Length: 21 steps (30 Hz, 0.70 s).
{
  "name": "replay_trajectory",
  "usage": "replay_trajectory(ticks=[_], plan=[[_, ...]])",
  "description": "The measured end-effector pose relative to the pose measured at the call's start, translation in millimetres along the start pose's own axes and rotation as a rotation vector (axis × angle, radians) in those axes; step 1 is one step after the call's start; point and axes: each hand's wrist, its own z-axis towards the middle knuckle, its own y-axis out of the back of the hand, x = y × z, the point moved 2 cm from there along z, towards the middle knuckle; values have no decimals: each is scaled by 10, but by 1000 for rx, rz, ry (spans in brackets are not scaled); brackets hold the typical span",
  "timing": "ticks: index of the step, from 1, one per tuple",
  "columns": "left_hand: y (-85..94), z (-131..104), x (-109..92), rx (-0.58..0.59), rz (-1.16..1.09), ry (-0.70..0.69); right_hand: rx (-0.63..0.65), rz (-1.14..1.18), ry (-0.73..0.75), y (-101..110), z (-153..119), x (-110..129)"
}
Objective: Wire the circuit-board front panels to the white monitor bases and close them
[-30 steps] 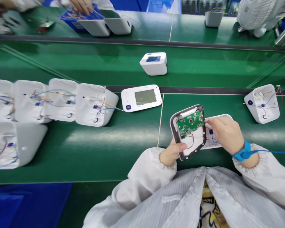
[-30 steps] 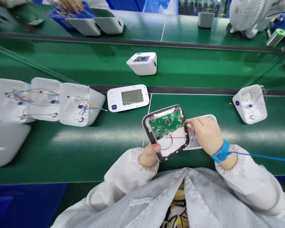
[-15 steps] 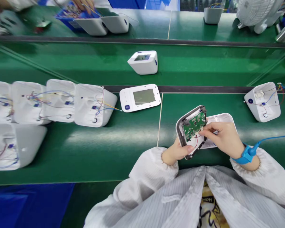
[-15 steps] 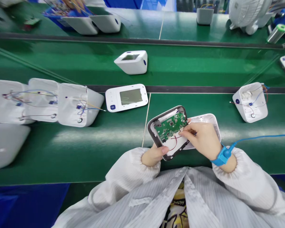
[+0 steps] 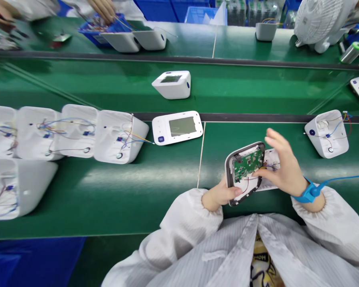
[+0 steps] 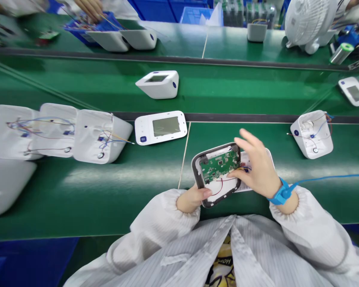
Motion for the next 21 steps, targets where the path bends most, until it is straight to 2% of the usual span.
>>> replay_trajectory(ticks=[2,3,7,9,12,13,14,16,17,19,21], plan=[[17,-3,30,35,-38,34,90,19,122,-1,16,-24],[20,2,45,42,-50,38,113,16,137,-5,16,-32],[-3,72,3,65,-24,2,46,89,45,-23,-15,-25],[-16,130,-153,119,70,-48,16,181,-53,-28,-36,-18],[2,185,-562,252,377,-186,7,300,-206,-16,-63,-7],[22,186,-715,249,517,-244,-12,326,-227,-7,-71,3],[52,180,-866,162,634,-317,-41,346,-219,0,-77,21],[85,145,-1096,-58,814,-406,-118,350,-110,2,-83,85],[70,128,-1154,-127,897,-400,-135,308,-24,-11,-84,132],[-23,121,-1142,-132,1083,-282,-87,112,164,-57,-73,239],[-139,145,-1012,-64,1235,-122,52,-149,309,-89,-32,319]])
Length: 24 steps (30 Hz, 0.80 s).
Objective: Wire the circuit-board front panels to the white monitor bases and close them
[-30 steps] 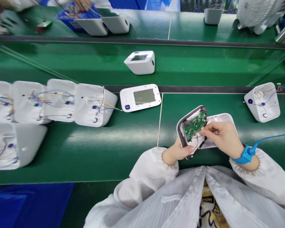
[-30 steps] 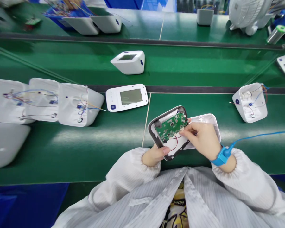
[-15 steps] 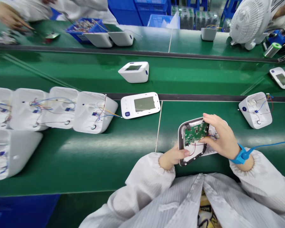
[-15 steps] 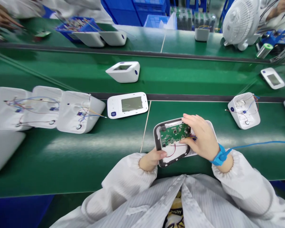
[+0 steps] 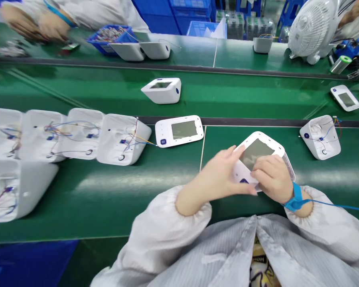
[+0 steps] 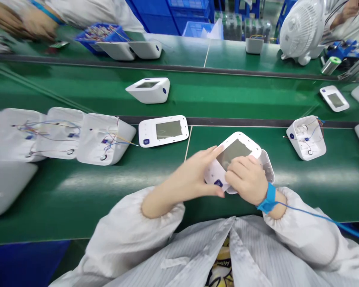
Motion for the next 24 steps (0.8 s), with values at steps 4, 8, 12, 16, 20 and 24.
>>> replay_trajectory(ticks=[4,8,12,16,20,24], plan=[[-307,40,67,16,50,13,258,-84,150,199,152,-193],[-503,83,289,-199,-59,-238,350,-30,-142,415,246,-688],[-729,167,393,-299,-366,-489,652,-301,-270,133,239,-764],[-841,251,429,-240,-546,-434,649,-369,-238,-131,202,-574],[-826,249,451,-169,-663,-305,567,-278,-187,-117,111,-581],[-801,232,416,-161,-742,-220,443,-120,-234,-79,49,-692]])
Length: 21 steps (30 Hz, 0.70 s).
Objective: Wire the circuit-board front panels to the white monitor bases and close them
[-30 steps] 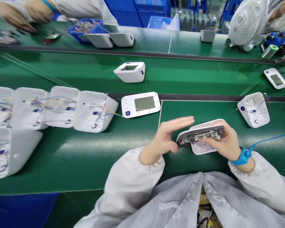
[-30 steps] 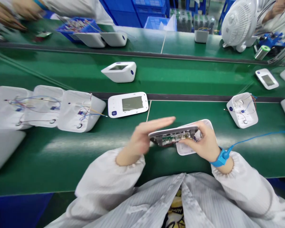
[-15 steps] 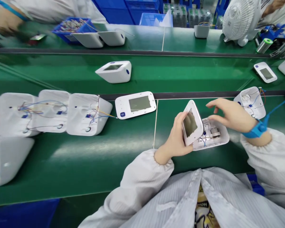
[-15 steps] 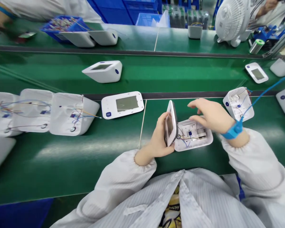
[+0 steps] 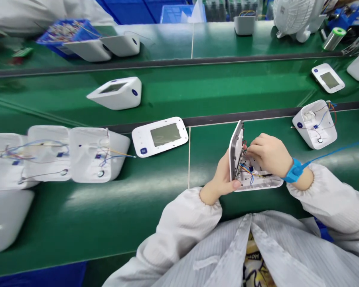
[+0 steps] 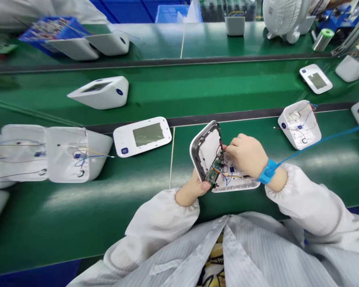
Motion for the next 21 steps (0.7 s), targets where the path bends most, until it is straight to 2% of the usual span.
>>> replay_trajectory(ticks=[8,15,21], plan=[[-15,-4,-4,-31,-58,68,-38,160,-12,-36,1,-46],[-22,-18,55,-16,-98,88,-33,158,32,-22,31,-43],[-33,-19,28,-41,-62,122,-3,115,39,-8,61,-26]])
